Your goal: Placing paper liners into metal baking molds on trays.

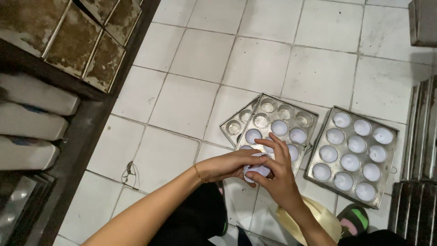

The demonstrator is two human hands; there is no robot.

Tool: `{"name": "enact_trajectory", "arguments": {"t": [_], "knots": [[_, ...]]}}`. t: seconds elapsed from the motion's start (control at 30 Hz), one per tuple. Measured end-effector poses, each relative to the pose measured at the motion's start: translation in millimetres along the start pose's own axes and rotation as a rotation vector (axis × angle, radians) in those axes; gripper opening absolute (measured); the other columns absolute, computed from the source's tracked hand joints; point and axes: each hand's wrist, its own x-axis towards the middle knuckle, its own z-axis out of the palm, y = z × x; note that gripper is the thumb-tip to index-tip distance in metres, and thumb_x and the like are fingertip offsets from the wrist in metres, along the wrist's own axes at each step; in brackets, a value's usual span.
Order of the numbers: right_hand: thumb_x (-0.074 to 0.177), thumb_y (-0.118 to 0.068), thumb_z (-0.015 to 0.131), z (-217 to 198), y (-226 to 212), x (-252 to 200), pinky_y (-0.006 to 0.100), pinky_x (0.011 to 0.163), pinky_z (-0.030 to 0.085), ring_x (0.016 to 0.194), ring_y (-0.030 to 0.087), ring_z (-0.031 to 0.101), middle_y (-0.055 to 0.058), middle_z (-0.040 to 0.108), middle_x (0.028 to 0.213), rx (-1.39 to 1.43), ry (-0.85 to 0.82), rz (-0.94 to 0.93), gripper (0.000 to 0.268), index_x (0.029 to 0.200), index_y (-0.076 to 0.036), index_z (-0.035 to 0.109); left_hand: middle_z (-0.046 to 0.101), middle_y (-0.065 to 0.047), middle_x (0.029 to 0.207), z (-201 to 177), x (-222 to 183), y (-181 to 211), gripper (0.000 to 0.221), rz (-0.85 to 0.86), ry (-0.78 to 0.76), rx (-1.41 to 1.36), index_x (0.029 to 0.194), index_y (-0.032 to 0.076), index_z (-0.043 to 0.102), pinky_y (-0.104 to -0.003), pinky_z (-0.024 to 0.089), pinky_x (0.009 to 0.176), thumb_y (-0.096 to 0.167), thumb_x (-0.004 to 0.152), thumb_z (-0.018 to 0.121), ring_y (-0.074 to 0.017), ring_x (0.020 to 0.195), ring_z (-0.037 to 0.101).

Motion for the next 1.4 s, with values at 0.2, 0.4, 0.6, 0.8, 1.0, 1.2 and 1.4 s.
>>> {"name": "enact_trajectory", "arguments": {"t": [0.2, 0.4, 0.6, 0.8, 1.0, 1.2, 1.4], "knots": [[0.077, -0.024, 0.085, -1.3, 2.4, -9.6, 0.030, 0.068, 0.049, 0.153, 0.032, 0.030, 0.001, 0.054, 0.148, 0.242, -0.052, 0.121, 0.030, 0.105, -0.015, 0.078, 0.064, -0.010, 0.119, -6.7, 5.2, -11.9, 0.051, 0.009, -0.057, -0.019, 0.128, 0.001, 0.053, -0.032, 0.060, 0.079, 0.046, 0.104, 0.057, -0.0119, 0.091, 0.067], [0.075, -0.021, 0.085, -5.7, 5.0, -10.6, 0.046, 0.116, 0.033, 0.151, 0.033, 0.031, 0.006, 0.054, 0.146, 0.223, -0.133, 0.161, 0.034, 0.106, -0.010, 0.078, 0.067, -0.009, 0.120, -10.6, 8.0, -18.9, 0.051, 0.021, -0.081, -0.015, 0.129, 0.001, 0.057, -0.031, 0.060, 0.078, 0.045, 0.105, 0.056, -0.0119, 0.096, 0.068], [0.080, -0.016, 0.080, -6.6, 0.4, -11.4, 0.049, 0.119, 0.029, 0.150, 0.033, 0.033, 0.007, 0.055, 0.145, 0.197, -0.116, 0.182, 0.020, 0.098, -0.008, 0.078, 0.063, -0.008, 0.126, -3.4, 6.5, -10.8, 0.064, 0.064, -0.029, -0.050, 0.150, 0.014, 0.036, -0.032, 0.060, 0.078, 0.047, 0.099, 0.056, -0.0113, 0.106, 0.066], [0.076, -0.009, 0.078, -7.0, 2.0, -13.8, 0.051, 0.119, 0.027, 0.147, 0.036, 0.035, 0.009, 0.059, 0.136, 0.060, 0.084, 0.165, 0.008, 0.080, -0.008, 0.071, 0.060, -0.011, 0.124, 2.5, 1.1, -3.1, 0.067, 0.048, 0.039, 0.048, 0.152, 0.010, 0.038, -0.034, 0.062, 0.086, 0.049, 0.100, 0.057, -0.0151, 0.108, 0.064], [0.080, -0.009, 0.076, -14.5, 9.3, -27.6, 0.048, 0.119, 0.027, 0.147, 0.034, 0.037, 0.008, 0.059, 0.132, 0.177, 0.102, 0.207, 0.007, 0.082, -0.008, 0.068, 0.058, -0.014, 0.128, 1.0, 3.9, -6.8, 0.063, 0.145, -0.042, 0.020, 0.147, 0.006, 0.045, -0.037, 0.062, 0.095, 0.048, 0.102, 0.060, -0.0178, 0.114, 0.066], [0.087, -0.007, 0.068, -32.5, 6.1, -33.1, 0.041, 0.119, 0.027, 0.144, 0.028, 0.043, 0.009, 0.057, 0.130, 0.403, 0.154, 0.320, 0.008, 0.086, -0.005, 0.061, 0.059, -0.009, 0.131, -1.8, -0.1, 2.9, 0.057, 0.159, 0.168, 0.081, 0.142, 0.010, 0.047, -0.033, 0.061, 0.091, 0.043, 0.098, 0.061, -0.0148, 0.114, 0.065], [0.095, -0.013, 0.063, -25.0, 9.7, -36.6, 0.028, 0.092, 0.044, 0.097, 0.012, 0.059, 0.006, 0.064, 0.098, 0.852, 0.054, 0.594, 0.010, 0.099, -0.005, 0.067, 0.063, -0.011, 0.126, 4.0, 10.7, -13.7, 0.056, 0.185, 0.177, 0.134, 0.138, 0.009, 0.052, -0.033, 0.061, 0.087, 0.038, 0.093, 0.069, -0.0178, 0.110, 0.066]]}}
